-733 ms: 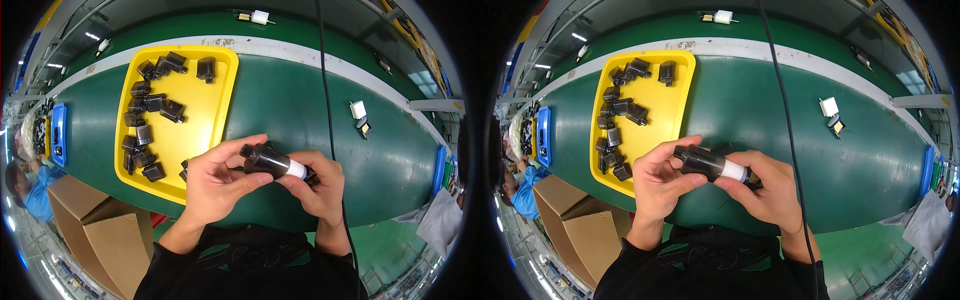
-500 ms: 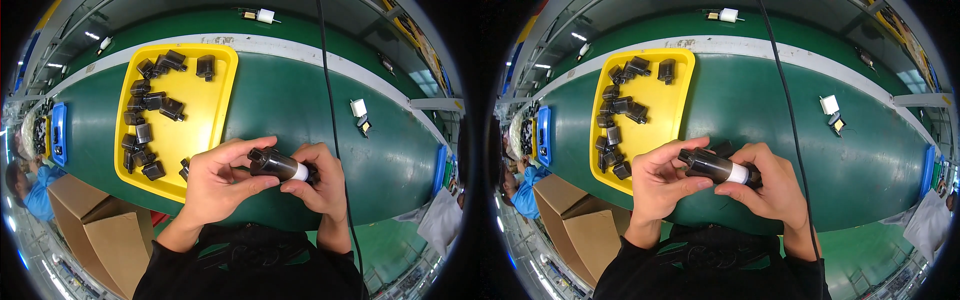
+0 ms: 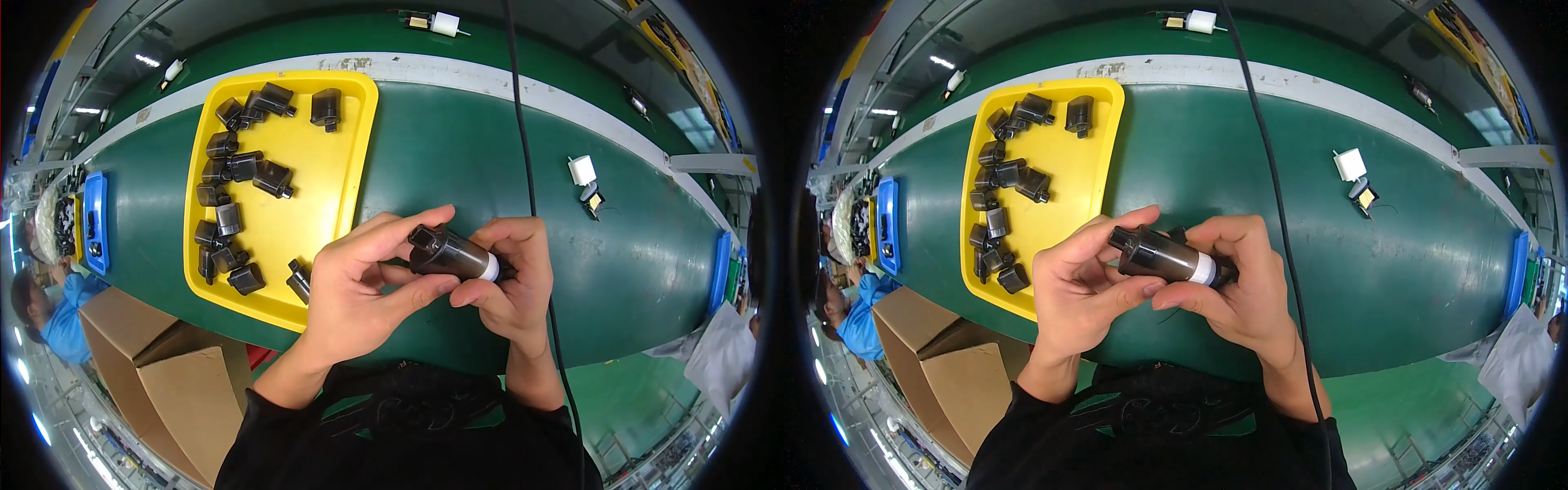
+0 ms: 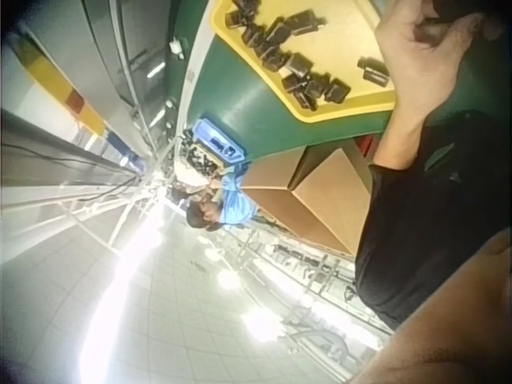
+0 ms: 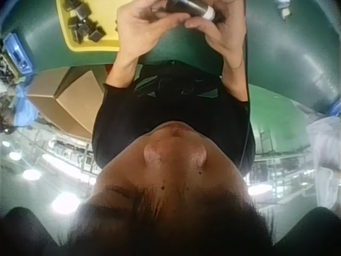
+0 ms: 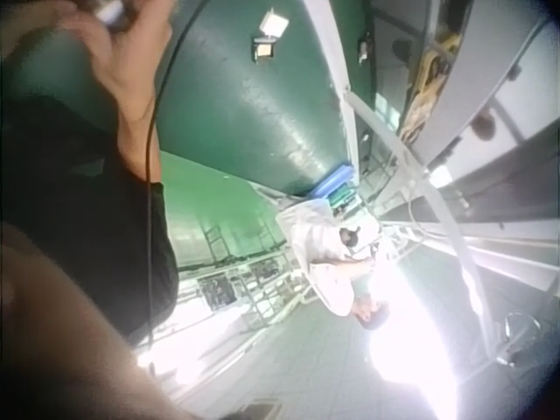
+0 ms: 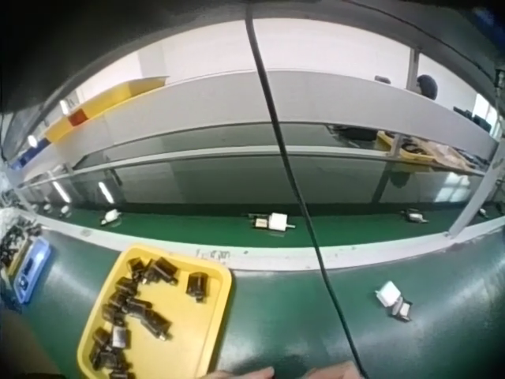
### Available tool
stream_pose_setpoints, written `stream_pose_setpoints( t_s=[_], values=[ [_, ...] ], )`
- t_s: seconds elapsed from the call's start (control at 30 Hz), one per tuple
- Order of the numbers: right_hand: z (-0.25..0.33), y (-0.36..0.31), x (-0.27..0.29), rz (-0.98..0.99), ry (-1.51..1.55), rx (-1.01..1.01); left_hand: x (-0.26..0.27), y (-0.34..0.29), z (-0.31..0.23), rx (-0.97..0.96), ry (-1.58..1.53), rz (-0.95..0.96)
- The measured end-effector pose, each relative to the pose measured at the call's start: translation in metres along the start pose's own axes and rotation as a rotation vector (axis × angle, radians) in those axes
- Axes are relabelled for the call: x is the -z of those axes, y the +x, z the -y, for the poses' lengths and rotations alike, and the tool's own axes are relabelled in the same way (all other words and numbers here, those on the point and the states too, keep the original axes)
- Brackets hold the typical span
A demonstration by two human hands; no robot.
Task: The person assembles electronic components by hand, taking them from trays and placing them into a plastic housing.
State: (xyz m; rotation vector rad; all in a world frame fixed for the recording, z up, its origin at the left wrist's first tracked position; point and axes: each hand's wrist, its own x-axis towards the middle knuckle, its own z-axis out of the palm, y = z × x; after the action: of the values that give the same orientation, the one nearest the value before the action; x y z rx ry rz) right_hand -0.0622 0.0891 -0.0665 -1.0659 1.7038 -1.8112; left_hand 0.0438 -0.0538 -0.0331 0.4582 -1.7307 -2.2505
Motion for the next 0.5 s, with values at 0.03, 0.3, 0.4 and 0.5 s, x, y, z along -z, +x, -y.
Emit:
stream_pose_setpoints(
  t_s=[0.03,0.3,0.4,0.5],
  values=[
    [-0.001,0.0,0.001,0.002,-0.002,0.0,-0.001,-0.001,0.0,-0.035,0.003,-0.015],
    [-0.027,0.005,0.027,0.081,0.111,0.108,-0.013,0.001,-0.011,-0.505,0.52,-0.005],
    [-0.027,0.005,0.031,0.112,0.068,0.143,-0.015,-0.001,-0.013,-0.521,0.574,0.017],
    [-0.025,0.003,0.033,0.13,0.034,0.149,-0.016,-0.002,-0.012,-0.536,0.591,0.0]
  ],
)
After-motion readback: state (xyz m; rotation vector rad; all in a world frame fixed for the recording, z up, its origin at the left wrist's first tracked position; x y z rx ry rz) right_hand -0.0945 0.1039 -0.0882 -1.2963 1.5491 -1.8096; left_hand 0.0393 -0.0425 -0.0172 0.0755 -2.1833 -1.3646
